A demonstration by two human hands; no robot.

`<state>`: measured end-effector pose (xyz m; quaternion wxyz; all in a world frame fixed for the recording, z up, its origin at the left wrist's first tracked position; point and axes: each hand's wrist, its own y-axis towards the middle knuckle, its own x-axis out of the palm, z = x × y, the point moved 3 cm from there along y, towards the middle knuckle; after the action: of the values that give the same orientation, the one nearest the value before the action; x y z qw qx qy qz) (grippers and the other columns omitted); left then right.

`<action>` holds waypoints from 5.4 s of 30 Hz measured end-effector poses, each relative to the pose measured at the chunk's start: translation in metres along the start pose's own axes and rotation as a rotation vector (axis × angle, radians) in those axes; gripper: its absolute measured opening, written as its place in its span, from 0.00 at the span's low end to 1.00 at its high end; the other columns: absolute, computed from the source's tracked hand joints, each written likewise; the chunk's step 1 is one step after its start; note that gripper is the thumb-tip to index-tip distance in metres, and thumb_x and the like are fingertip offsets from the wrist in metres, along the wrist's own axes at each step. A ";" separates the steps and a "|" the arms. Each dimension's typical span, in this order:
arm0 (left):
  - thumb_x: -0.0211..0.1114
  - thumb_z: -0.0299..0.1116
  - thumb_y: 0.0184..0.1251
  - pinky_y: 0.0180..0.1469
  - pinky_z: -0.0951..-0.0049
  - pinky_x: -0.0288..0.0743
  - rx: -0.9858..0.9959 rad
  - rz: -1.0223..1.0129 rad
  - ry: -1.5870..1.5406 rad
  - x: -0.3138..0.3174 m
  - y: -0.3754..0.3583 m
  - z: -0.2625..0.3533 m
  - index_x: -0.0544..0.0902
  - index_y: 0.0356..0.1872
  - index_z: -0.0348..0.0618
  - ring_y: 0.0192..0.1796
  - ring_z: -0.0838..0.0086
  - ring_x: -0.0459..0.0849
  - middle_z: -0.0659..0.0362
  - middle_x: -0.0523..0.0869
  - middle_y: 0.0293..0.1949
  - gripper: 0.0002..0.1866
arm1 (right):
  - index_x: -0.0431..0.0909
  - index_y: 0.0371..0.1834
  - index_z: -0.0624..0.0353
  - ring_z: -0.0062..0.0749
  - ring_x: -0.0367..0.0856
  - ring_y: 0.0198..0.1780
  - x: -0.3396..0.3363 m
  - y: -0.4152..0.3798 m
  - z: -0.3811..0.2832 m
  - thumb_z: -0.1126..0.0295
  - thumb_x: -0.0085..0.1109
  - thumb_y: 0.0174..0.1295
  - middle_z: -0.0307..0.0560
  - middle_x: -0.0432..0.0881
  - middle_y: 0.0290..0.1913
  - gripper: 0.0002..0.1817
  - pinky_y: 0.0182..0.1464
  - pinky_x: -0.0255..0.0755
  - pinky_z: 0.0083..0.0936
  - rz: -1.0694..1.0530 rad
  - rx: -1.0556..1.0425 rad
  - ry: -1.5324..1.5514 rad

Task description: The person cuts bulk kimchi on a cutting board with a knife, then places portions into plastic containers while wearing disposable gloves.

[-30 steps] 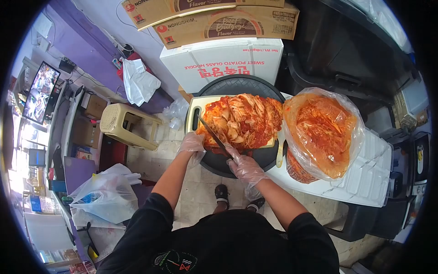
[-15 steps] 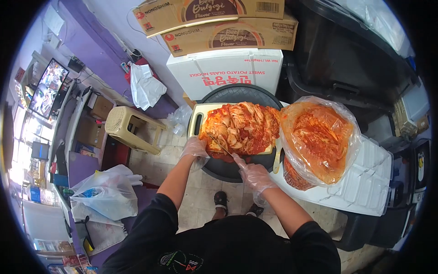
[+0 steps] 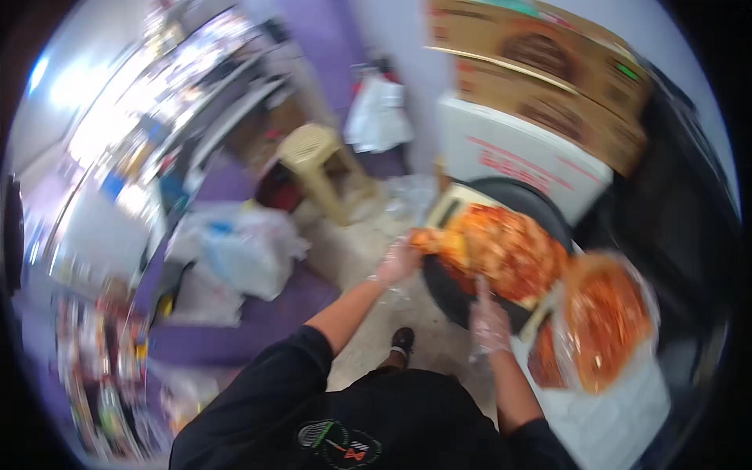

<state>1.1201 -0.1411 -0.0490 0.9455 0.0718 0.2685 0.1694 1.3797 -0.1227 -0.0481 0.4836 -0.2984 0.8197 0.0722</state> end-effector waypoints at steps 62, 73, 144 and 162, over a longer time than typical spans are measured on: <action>0.53 0.45 0.79 0.78 0.61 0.51 0.004 0.124 -0.560 0.098 0.047 0.151 0.43 0.80 0.45 0.79 0.59 0.53 0.47 0.48 0.79 0.39 | 0.82 0.35 0.55 0.50 0.83 0.38 -0.073 -0.036 -0.052 0.69 0.57 0.58 0.50 0.83 0.31 0.06 0.43 0.75 0.44 0.257 -0.467 0.207; 0.62 0.38 0.74 0.70 0.68 0.64 -0.193 0.109 -0.758 0.047 0.112 0.068 0.47 0.80 0.45 0.70 0.67 0.68 0.52 0.61 0.74 0.41 | 0.73 0.62 0.65 0.52 0.84 0.37 0.005 -0.026 0.014 0.60 0.59 0.62 0.56 0.83 0.33 0.28 0.42 0.76 0.45 0.145 0.028 -0.190; 0.67 0.19 0.58 0.50 0.74 0.80 -0.035 -0.581 -0.180 0.161 0.134 0.035 0.65 0.71 0.41 0.51 0.72 0.83 0.57 0.81 0.54 0.37 | 0.61 0.73 0.49 0.61 0.83 0.41 -0.070 -0.077 -0.022 0.63 0.57 0.68 0.65 0.83 0.37 0.30 0.44 0.75 0.51 0.190 0.384 0.144; 0.75 0.43 0.56 0.50 0.68 0.78 -0.314 -0.712 0.093 0.162 0.141 0.083 0.68 0.71 0.38 0.49 0.66 0.85 0.49 0.86 0.51 0.42 | 0.51 0.79 0.52 0.61 0.77 0.58 -0.031 -0.046 0.015 0.62 0.51 0.70 0.67 0.75 0.60 0.36 0.61 0.69 0.46 0.213 0.382 0.436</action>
<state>1.2540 0.0442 -0.0248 0.9314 -0.1790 0.2903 -0.1273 1.4273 -0.1415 -0.0223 0.3332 -0.1231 0.9296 -0.0988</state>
